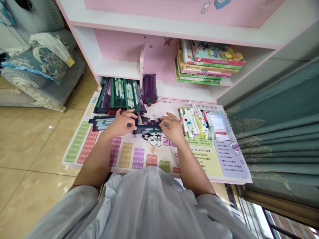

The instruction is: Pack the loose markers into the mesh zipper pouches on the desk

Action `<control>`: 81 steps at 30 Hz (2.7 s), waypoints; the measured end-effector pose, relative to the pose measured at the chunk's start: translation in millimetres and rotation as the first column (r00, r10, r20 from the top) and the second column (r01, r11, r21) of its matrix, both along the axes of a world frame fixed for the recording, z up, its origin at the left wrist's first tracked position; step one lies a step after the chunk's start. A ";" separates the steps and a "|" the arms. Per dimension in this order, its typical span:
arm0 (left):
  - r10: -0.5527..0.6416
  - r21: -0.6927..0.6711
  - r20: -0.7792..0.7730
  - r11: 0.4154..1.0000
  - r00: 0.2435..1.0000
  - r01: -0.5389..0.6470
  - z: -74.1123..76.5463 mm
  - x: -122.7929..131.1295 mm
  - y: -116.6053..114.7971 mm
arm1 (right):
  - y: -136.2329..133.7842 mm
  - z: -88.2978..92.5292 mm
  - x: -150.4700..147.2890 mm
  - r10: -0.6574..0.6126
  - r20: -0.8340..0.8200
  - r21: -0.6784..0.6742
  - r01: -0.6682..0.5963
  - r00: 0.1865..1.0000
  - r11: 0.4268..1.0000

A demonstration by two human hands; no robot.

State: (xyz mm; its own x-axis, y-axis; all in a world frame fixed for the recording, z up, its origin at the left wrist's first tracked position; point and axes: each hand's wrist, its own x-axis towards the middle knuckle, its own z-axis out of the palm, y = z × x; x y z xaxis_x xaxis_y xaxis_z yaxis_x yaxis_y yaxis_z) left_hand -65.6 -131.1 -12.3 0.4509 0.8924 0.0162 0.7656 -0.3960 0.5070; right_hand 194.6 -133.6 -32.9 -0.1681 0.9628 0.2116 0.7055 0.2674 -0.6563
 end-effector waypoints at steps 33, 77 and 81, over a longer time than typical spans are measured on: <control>0.017 -0.004 0.014 1.000 1.000 -0.017 0.3 -10.1 1.1 | 7.6 -4.3 14.1 -0.043 -0.047 -0.029 0.042 0.998 0.999; 0.039 0.000 0.001 0.999 0.999 -0.039 1.9 -16.8 1.0 | 10.9 2.4 26.5 -0.148 -0.061 -0.043 0.146 0.987 0.988; 0.040 -0.002 -0.003 0.999 0.999 -0.040 1.6 -17.8 1.1 | 11.1 2.1 27.7 -0.156 -0.069 -0.033 0.154 0.985 0.988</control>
